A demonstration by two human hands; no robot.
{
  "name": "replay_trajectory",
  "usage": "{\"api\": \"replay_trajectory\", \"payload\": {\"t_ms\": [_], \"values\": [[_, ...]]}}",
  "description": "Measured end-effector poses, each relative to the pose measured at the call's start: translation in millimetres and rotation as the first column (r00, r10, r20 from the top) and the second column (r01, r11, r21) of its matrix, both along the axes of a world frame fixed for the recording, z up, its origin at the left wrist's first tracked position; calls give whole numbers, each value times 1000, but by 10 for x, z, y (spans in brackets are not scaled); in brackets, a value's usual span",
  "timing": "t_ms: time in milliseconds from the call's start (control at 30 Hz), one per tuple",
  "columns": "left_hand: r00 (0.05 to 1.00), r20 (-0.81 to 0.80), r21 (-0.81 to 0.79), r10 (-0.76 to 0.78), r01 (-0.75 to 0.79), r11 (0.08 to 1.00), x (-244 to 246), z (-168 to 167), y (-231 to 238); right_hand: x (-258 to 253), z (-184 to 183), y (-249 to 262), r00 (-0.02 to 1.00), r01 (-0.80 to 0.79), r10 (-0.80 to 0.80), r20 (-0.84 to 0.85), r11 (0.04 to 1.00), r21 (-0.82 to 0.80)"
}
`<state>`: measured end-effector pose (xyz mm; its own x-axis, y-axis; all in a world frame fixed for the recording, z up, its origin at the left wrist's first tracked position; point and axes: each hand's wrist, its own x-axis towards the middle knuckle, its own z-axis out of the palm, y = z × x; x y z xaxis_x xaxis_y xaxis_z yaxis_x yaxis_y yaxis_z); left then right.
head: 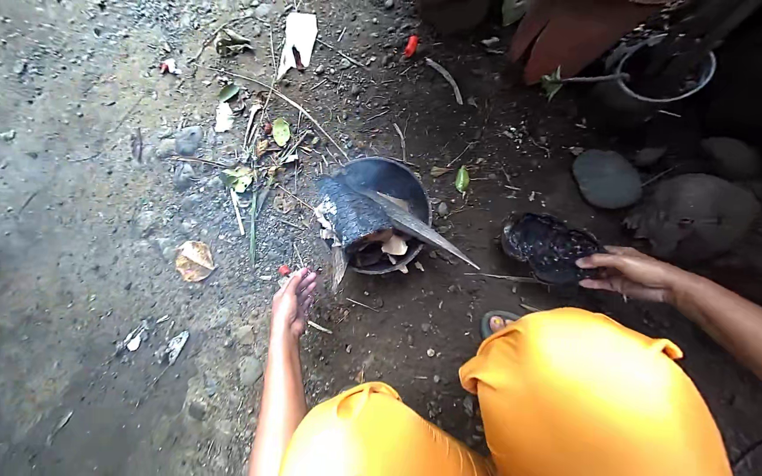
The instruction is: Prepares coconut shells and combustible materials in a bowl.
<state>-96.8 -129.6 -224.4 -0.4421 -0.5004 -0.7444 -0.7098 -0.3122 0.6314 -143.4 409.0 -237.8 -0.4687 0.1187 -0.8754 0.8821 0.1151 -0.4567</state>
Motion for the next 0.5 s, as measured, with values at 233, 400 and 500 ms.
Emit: {"api": "replay_trajectory", "payload": {"t_ms": [233,400,500], "values": [[914,-296,-327,-278,176,929,-115,405,9,-459,638,-672,883,-237,180,-432,968,-80],[375,-100,-977,-922,138,162,74,503,153,-755,1235,-1223,743,-516,494,-452,853,82],[165,40,-988,-986,-142,-64,220,444,443,-811,1368,-1507,719,-643,605,-342,766,4]]}}
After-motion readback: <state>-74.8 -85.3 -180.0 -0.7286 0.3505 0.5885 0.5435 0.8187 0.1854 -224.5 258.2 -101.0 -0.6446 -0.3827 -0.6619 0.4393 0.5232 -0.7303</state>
